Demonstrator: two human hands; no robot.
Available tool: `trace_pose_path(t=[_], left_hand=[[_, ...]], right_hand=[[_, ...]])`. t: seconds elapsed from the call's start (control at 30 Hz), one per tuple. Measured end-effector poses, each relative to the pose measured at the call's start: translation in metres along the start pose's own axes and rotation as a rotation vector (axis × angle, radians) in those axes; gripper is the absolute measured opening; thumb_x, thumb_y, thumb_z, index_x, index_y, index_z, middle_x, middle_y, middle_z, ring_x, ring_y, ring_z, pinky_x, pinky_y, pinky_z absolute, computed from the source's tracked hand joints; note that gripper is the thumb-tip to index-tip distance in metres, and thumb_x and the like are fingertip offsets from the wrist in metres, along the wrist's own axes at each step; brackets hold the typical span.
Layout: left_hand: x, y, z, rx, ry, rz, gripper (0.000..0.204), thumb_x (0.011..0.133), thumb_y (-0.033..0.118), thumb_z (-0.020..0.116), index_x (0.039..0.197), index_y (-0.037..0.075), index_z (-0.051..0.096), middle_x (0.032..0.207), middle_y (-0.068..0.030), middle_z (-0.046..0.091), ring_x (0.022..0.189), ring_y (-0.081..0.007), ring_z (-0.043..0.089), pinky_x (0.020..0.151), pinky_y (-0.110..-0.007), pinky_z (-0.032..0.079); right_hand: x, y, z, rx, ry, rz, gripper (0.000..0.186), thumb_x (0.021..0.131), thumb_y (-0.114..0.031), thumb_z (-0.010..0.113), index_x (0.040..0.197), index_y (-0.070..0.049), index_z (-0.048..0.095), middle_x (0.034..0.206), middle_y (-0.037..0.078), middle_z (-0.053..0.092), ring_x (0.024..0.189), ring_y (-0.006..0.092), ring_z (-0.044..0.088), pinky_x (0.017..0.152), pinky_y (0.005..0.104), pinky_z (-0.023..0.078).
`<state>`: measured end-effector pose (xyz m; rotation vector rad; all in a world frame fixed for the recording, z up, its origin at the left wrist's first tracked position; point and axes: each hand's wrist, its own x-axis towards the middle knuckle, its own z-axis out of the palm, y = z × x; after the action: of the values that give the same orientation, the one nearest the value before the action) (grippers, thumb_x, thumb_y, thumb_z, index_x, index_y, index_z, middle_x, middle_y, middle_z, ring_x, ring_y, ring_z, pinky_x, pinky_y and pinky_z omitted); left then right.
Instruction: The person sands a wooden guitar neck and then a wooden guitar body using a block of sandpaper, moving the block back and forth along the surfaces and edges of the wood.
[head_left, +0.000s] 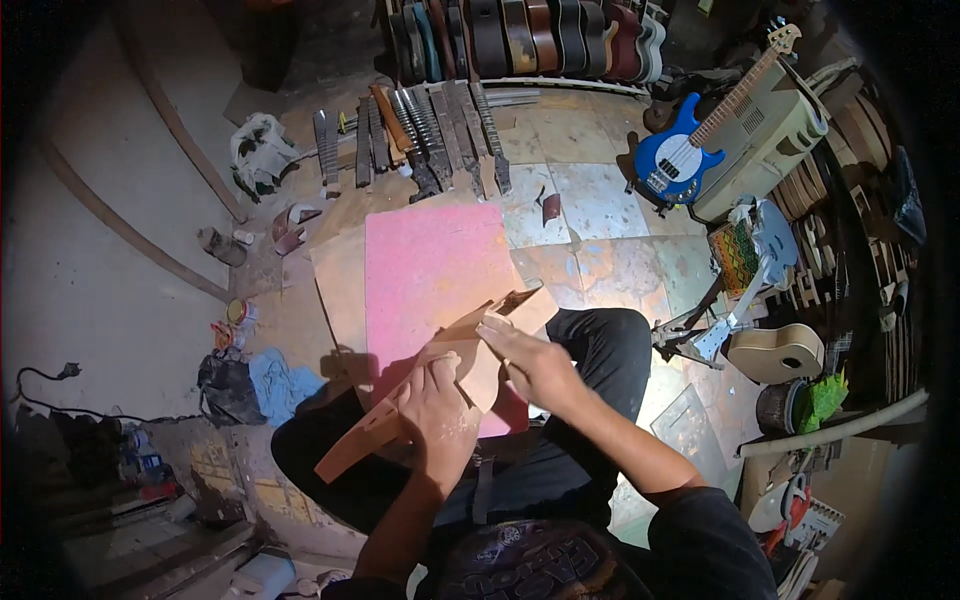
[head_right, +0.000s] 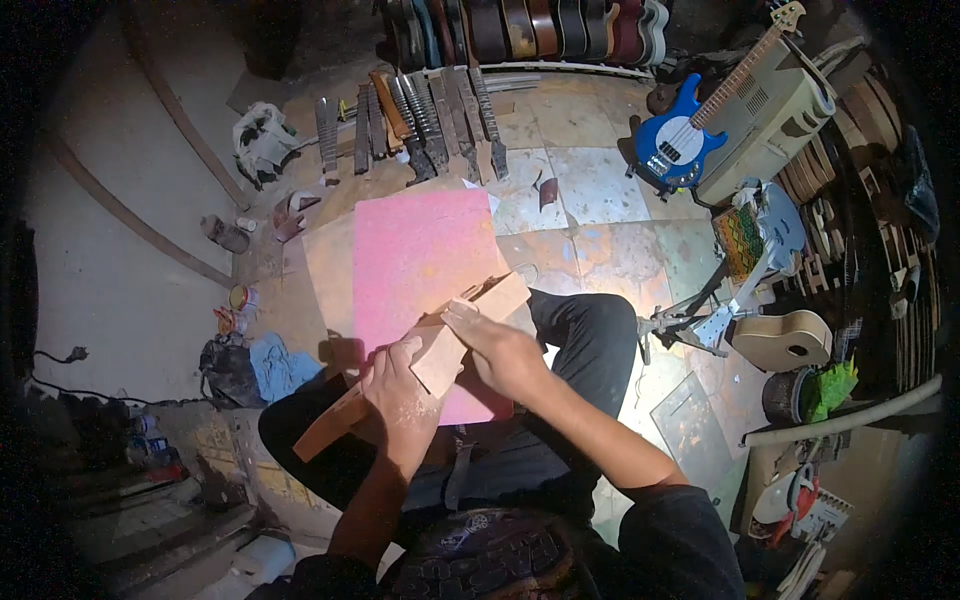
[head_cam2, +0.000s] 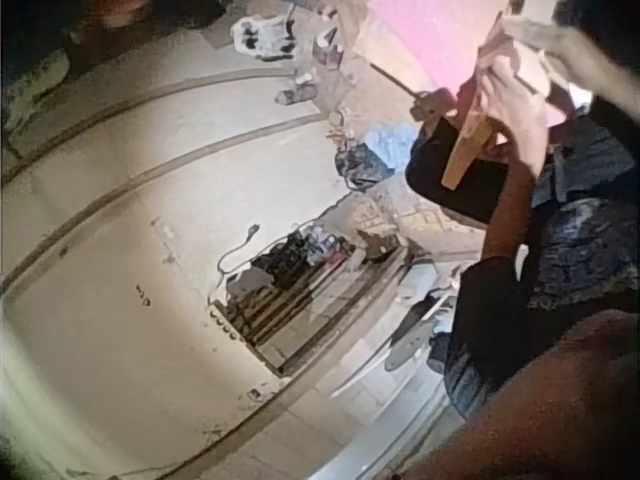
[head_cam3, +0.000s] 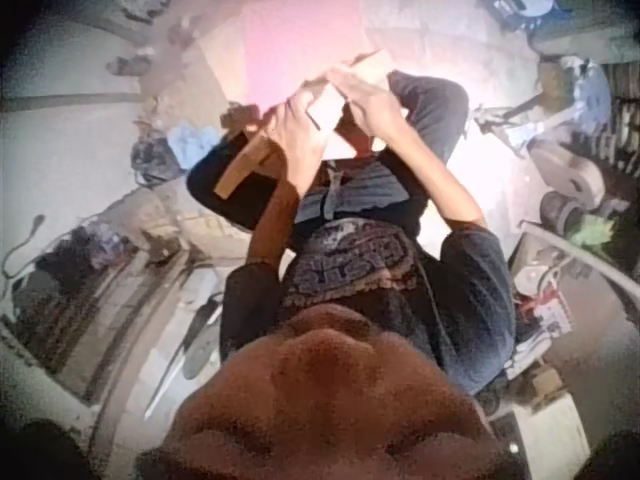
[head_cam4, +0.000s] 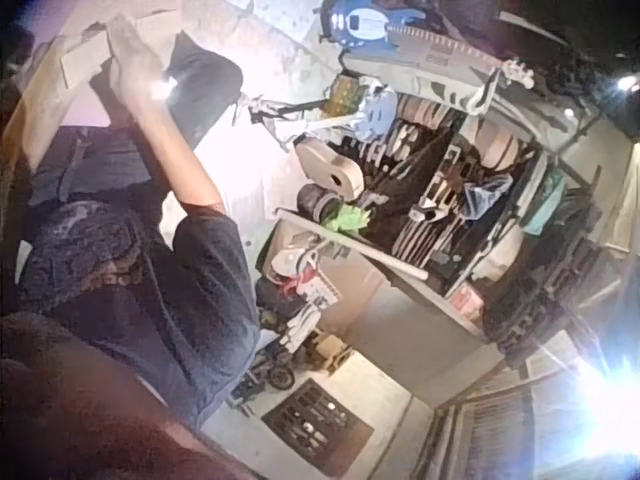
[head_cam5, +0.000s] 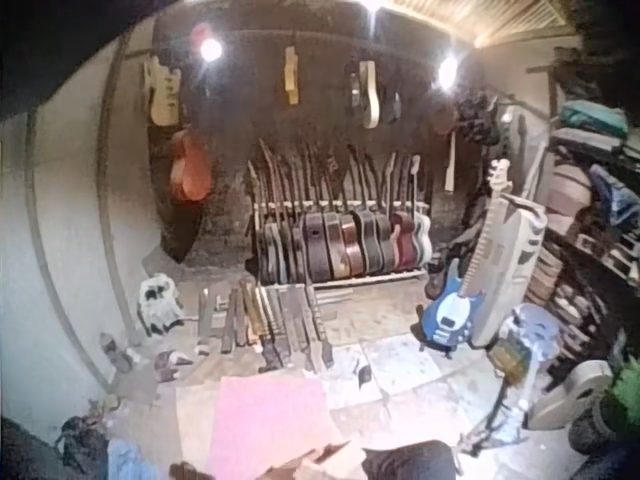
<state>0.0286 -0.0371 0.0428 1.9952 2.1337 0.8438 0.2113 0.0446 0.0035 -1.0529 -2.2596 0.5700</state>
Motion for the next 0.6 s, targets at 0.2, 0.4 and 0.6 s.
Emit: trace_pose_path(t=[0.2, 0.4, 0.6], left_hand=[[-0.018, -0.003, 0.0, -0.064, -0.095, 0.037, 0.044, 0.084, 0.011, 0.073, 0.125, 0.005, 0.06, 0.12, -0.0135, 0.069, 0.11, -0.0341, 0.064, 0.094, -0.048, 0.046], [-0.031, -0.012, 0.005, -0.069, -0.009, 0.112, 0.065, 0.087, 0.009, 0.069, 0.149, 0.0, 0.052, 0.111, -0.0165, 0.071, 0.102, -0.0352, 0.065, 0.092, -0.046, 0.048], [-0.026, -0.016, 0.006, -0.054, 0.004, 0.133, 0.077, 0.087, 0.01, 0.07, 0.158, -0.002, 0.045, 0.104, -0.0174, 0.071, 0.094, -0.0335, 0.065, 0.086, -0.044, 0.05]], right_hand=[[0.001, -0.016, -0.029, -0.141, -0.146, 0.274, 0.047, 0.092, -0.003, 0.058, 0.137, -0.01, 0.068, 0.135, 0.019, 0.071, 0.109, 0.0391, 0.074, 0.092, 0.0462, 0.063], [-0.014, -0.062, -0.048, 0.647, -0.325, 0.16, 0.056, 0.087, 0.012, 0.05, 0.138, -0.002, 0.067, 0.139, 0.024, 0.068, 0.125, 0.0396, 0.069, 0.113, 0.0414, 0.052], [-0.017, -0.053, -0.041, 0.474, -0.294, 0.174, 0.06, 0.086, 0.015, 0.048, 0.142, -0.002, 0.066, 0.141, 0.023, 0.067, 0.133, 0.0378, 0.065, 0.116, 0.042, 0.05]])
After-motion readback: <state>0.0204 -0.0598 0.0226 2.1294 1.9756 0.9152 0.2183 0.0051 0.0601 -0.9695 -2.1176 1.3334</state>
